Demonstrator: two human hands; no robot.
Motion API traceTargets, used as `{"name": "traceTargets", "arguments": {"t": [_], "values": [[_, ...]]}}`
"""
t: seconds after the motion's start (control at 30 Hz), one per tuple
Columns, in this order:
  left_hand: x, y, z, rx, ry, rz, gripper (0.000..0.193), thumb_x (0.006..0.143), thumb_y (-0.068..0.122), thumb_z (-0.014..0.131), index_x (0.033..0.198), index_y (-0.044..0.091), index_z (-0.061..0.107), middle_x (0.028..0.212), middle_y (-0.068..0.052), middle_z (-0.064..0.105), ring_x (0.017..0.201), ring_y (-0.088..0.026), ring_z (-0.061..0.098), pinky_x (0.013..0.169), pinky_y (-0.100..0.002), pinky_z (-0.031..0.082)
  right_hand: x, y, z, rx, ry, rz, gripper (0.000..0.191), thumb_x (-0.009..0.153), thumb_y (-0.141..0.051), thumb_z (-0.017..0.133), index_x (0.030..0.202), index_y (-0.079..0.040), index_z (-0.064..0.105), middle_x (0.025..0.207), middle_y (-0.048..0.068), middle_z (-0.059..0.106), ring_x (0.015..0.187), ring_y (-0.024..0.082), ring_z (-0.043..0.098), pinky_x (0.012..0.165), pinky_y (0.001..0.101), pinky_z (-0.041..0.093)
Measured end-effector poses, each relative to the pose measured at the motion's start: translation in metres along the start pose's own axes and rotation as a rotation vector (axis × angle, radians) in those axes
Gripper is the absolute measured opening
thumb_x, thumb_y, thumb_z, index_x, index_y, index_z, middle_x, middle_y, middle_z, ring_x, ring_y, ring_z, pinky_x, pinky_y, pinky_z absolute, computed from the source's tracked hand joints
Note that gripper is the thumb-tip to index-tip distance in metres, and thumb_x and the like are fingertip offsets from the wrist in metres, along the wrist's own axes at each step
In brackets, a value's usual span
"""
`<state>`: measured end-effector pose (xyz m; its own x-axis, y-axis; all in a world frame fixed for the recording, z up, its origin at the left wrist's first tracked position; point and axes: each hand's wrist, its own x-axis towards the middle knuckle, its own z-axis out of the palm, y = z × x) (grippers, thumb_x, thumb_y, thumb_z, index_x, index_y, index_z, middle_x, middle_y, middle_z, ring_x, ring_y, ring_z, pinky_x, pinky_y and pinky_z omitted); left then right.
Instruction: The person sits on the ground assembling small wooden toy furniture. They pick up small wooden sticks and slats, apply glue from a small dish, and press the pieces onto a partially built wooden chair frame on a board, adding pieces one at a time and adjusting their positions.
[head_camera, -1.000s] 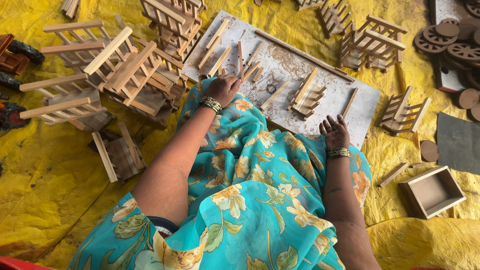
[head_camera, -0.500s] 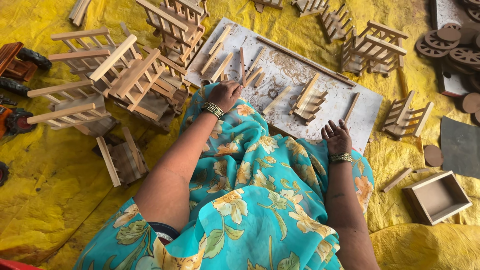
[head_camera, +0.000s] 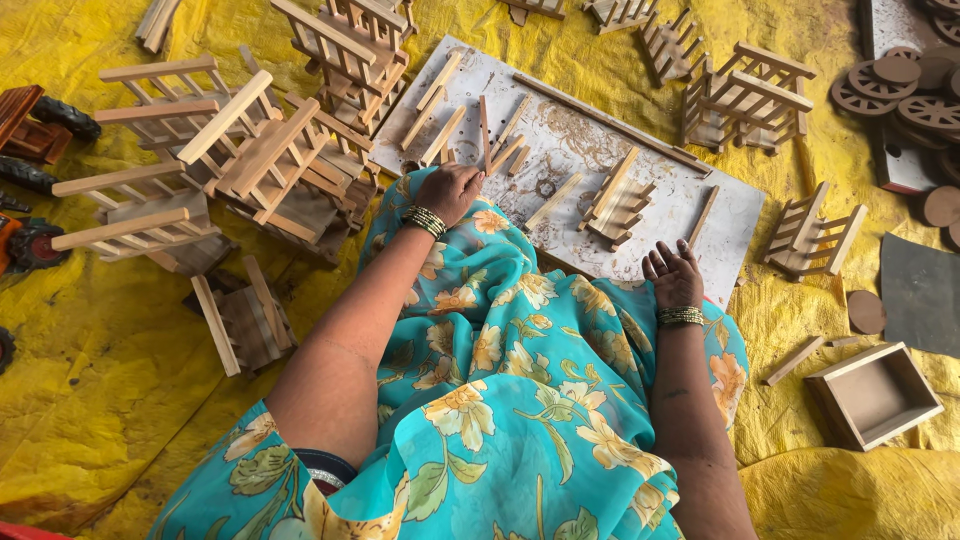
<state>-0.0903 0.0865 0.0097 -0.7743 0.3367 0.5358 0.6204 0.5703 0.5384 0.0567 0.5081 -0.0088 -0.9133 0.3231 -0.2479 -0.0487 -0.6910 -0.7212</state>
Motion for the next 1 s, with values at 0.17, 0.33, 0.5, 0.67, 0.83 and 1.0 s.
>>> {"name": "traceTargets", "arguments": {"t": [0.17, 0.33, 0.5, 0.67, 0.83, 1.0], "values": [[0.0016, 0.0007, -0.0008, 0.001, -0.027, -0.032, 0.029, 0.102, 0.027, 0.057, 0.089, 0.005, 0.071, 0.082, -0.015, 0.070, 0.085, -0.036, 0.066, 0.074, -0.048, 0.055, -0.0010, -0.0003, 0.0019, -0.004, 0.015, -0.001, 0.035, 0.095, -0.001, 0.052, 0.127, -0.014, 0.056, 0.125, 0.019, 0.066, 0.109, 0.033, 0.066, 0.101, 0.0540, 0.056], [0.0045, 0.0000, -0.0018, 0.002, 0.002, 0.002, 0.028, 0.102, 0.027, 0.058, 0.089, 0.005, 0.070, 0.082, -0.015, 0.070, 0.086, -0.036, 0.066, 0.075, -0.048, 0.054, -0.0016, -0.0002, 0.0016, 0.001, -0.006, 0.005, 0.033, 0.096, -0.002, 0.052, 0.126, -0.014, 0.056, 0.125, 0.019, 0.066, 0.108, 0.034, 0.066, 0.100, 0.0550, 0.055], [0.0007, -0.0012, -0.0009, 0.003, -0.011, -0.009, 0.029, 0.103, 0.026, 0.058, 0.088, 0.005, 0.069, 0.083, -0.016, 0.070, 0.086, -0.037, 0.066, 0.076, -0.048, 0.054, -0.0007, 0.0009, -0.0001, 0.001, -0.006, 0.008, 0.035, 0.095, -0.001, 0.052, 0.126, -0.014, 0.056, 0.126, 0.019, 0.065, 0.110, 0.034, 0.066, 0.101, 0.0552, 0.055], [0.0001, -0.0024, -0.0006, -0.006, 0.000, 0.009, 0.029, 0.102, 0.026, 0.058, 0.089, 0.005, 0.070, 0.084, -0.016, 0.070, 0.086, -0.037, 0.066, 0.077, -0.048, 0.054, 0.0005, 0.0010, -0.0013, -0.002, -0.011, 0.007, 0.036, 0.094, 0.000, 0.052, 0.128, -0.014, 0.055, 0.127, 0.019, 0.065, 0.110, 0.033, 0.066, 0.101, 0.0550, 0.055], [-0.0006, -0.0018, -0.0003, -0.004, -0.015, -0.010, 0.029, 0.103, 0.027, 0.057, 0.090, 0.005, 0.071, 0.084, -0.016, 0.070, 0.087, -0.037, 0.066, 0.079, -0.048, 0.054, -0.0006, 0.0001, -0.0008, -0.009, -0.014, 0.006, 0.037, 0.095, 0.000, 0.052, 0.129, -0.014, 0.054, 0.127, 0.019, 0.066, 0.109, 0.033, 0.067, 0.101, 0.0550, 0.055], [0.0004, -0.0002, -0.0036, -0.006, -0.010, 0.001, 0.030, 0.103, 0.027, 0.057, 0.090, 0.005, 0.071, 0.085, -0.016, 0.071, 0.088, -0.036, 0.066, 0.080, -0.048, 0.054, -0.0026, -0.0004, 0.0036, -0.036, 0.002, 0.010, 0.038, 0.094, 0.000, 0.052, 0.129, -0.014, 0.054, 0.126, 0.018, 0.066, 0.109, 0.032, 0.067, 0.101, 0.0565, 0.055]]}}
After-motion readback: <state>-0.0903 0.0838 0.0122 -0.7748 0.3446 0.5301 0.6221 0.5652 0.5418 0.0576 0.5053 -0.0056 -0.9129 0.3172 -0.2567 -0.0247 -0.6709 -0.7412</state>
